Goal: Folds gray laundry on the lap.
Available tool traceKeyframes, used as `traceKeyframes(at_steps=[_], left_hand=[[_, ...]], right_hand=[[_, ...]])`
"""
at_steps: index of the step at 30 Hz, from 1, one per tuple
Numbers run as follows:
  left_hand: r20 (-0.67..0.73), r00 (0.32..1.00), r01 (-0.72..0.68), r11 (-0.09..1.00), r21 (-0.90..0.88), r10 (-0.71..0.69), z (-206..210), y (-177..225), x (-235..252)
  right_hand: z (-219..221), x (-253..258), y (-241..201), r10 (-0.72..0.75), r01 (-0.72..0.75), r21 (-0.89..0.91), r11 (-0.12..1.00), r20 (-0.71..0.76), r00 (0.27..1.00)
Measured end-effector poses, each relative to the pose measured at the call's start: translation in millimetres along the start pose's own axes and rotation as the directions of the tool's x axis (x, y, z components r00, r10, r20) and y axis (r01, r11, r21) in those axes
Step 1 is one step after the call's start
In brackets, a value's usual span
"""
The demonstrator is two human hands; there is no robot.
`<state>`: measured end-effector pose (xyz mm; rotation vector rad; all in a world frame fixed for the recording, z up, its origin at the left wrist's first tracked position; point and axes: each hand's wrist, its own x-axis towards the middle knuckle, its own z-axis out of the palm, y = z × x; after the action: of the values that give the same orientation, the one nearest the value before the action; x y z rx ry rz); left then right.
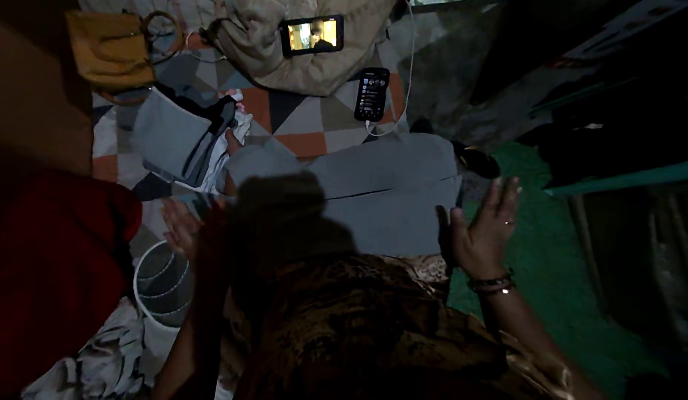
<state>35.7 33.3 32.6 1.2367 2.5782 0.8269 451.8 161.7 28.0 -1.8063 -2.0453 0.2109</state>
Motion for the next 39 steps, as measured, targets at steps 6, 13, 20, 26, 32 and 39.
traceKeyframes(at_steps=[6, 13, 20, 26, 32, 39], left_hand=[[0.132, 0.858, -0.514, 0.831, 0.215, 0.496, 37.6, 58.5, -19.7], [0.324, 0.888, -0.431, 0.835, 0.344, 0.325, 54.1, 40.0, -14.5], [0.109, 0.969, -0.233, 0.969, 0.086, 0.223, 63.9, -21.3, 1.4], [0.137, 0.978, 0.144, 0.986, 0.089, -0.155, 49.9, -31.1, 20.0], [-0.164, 0.984, -0.053, 0.992, 0.113, 0.071, 18.6, 18.2, 11.0], [0.082, 0.955, -0.296, 0.937, 0.184, 0.286, 65.6, 4.6, -9.8]], right_hand=[[35.6, -8.6, -59.8, -0.359, 0.365, -0.088, 0.927, 0.082, 0.93], [43.3, -3.9, -42.3, -0.224, 0.266, -0.161, 0.95, 0.239, 0.945], [40.3, 6.1, -12.9, -0.078, 0.088, -0.052, 0.995, 0.177, 0.981], [35.0, 17.4, 27.1, 0.19, -0.244, 0.175, 0.954, 0.275, 0.942], [2.7, 9.5, -15.6, -0.073, 0.072, -0.031, 0.997, -0.023, 0.997], [49.4, 7.6, -38.0, -0.192, 0.219, -0.143, 0.965, 0.179, 0.965]])
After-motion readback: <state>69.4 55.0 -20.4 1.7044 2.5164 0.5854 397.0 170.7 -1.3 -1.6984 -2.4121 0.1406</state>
